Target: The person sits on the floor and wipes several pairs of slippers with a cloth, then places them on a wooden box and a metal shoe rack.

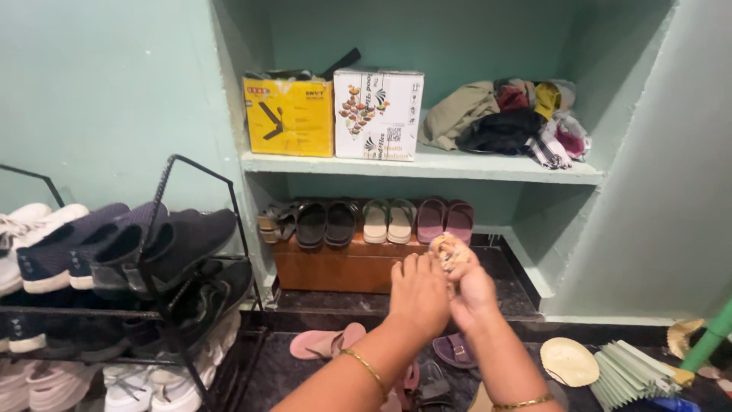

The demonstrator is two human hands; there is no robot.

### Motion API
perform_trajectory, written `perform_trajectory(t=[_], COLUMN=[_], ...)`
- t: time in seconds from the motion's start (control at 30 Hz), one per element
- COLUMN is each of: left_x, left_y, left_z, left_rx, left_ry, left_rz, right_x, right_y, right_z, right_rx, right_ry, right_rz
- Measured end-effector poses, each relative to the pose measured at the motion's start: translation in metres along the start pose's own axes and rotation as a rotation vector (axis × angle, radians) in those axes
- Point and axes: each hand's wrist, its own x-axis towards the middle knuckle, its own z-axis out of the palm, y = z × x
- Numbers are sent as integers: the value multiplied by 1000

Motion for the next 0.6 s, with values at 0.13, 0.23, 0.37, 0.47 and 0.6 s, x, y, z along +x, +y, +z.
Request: perform_trajectory(t=[0.13, 0.23, 0.37, 0.47, 0.6], left_x=[-11, -15, -34, -48, -67], left_y=[-22, -41, -48, -55, -76], left_z=[17, 28, 52, 75, 107], left_rx=[-134, -244, -324, -372, -463], left_ry=[-60, -162, -217, -243, -243], left_rz=[-63, -73, -59, -13, 78], right_x=[3, 3, -1, -1, 7], right_y=[28, 40, 53, 64, 92], right_z=[-14, -29, -54, -70, -88], right_rx=[-138, -162, -232, -110, -268], right_ry=[215, 294, 335, 108, 316], right_rz=[105, 162, 264, 326, 308])
